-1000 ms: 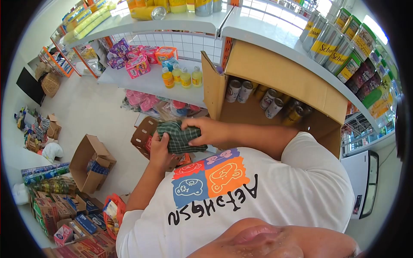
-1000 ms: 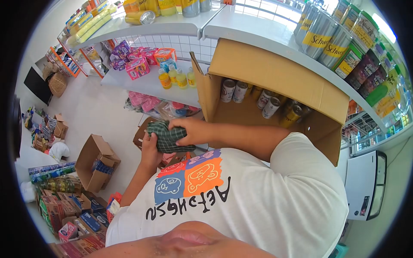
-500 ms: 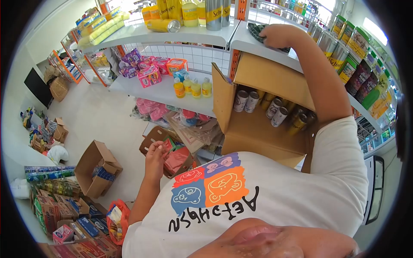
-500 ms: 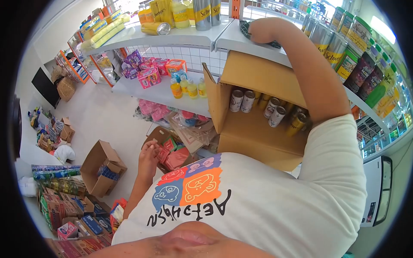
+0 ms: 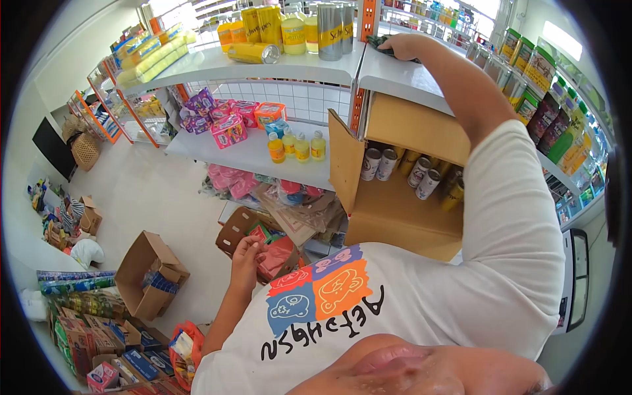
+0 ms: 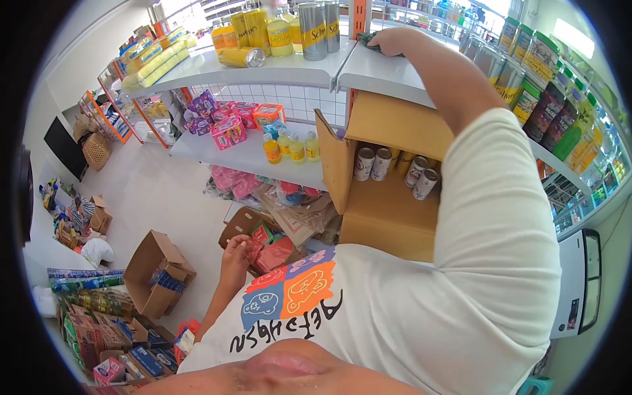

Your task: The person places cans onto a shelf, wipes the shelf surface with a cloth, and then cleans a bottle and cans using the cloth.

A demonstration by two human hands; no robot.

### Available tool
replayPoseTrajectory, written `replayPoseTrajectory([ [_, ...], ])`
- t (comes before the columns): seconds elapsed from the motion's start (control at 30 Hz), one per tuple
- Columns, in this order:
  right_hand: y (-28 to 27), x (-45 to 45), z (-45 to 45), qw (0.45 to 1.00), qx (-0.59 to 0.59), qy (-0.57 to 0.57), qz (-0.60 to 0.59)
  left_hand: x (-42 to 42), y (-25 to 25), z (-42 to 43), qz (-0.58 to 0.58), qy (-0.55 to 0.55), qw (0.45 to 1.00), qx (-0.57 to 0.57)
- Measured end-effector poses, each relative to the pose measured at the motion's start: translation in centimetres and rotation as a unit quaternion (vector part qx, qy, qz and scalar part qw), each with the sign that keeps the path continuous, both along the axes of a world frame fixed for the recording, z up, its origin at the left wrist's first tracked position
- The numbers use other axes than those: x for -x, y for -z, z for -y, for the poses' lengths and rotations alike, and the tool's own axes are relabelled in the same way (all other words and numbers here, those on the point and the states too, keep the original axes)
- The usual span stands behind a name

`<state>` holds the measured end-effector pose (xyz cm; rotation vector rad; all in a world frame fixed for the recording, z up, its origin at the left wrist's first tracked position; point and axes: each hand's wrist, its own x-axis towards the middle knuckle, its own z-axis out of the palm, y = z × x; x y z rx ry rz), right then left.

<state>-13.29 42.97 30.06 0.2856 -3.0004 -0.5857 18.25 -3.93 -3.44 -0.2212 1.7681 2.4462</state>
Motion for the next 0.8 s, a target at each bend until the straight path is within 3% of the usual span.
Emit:
replayPoseTrajectory([
  [0.07,-0.4,-1.3,-0.3,0.994,0.044,-0.102,0.02,0.0,-0.1,0.2,0.004,0.005,1.0,-0.003],
  [0.2,-3.1,-11.3,3.8,0.989,0.065,-0.106,0.074,0.8,-0.7,0.6,-0.018,0.025,1.0,0.0],
  [0.3,-3.8,-13.9,3.1,0.963,0.108,-0.195,0.152,0.9,-1.9,0.1,-0.022,0.032,0.999,-0.005],
  [0.37,-4.3,-15.1,3.2,0.971,0.179,-0.002,0.161,0.8,-2.0,0.3,-0.024,0.041,0.999,-0.004],
  [0.43,-4.2,-13.6,2.6,0.975,0.152,0.019,0.164,0.9,-1.9,0.5,-0.03,0.047,0.998,-0.008],
  [0.5,-3.7,-12.2,2.8,0.975,0.149,0.112,0.119,0.7,-1.3,0.7,-0.029,0.046,0.999,0.0],
  [0.53,-3.1,-10.8,2.1,0.976,0.145,0.112,0.121,0.6,-0.8,0.8,-0.027,0.046,0.999,-0.004],
  [0.63,-1.2,-5.4,-1.5,0.983,-0.087,0.161,0.01,0.5,0.4,0.7,-0.011,0.04,0.999,0.001],
  [0.77,0.2,-0.4,-6.3,0.98,-0.112,0.164,0.029,-0.4,0.7,0.6,-0.01,0.041,0.999,0.006],
  [0.8,1.1,0.9,-7.7,0.983,-0.064,0.173,-0.004,-0.7,0.7,0.6,-0.009,0.04,0.999,0.021],
])
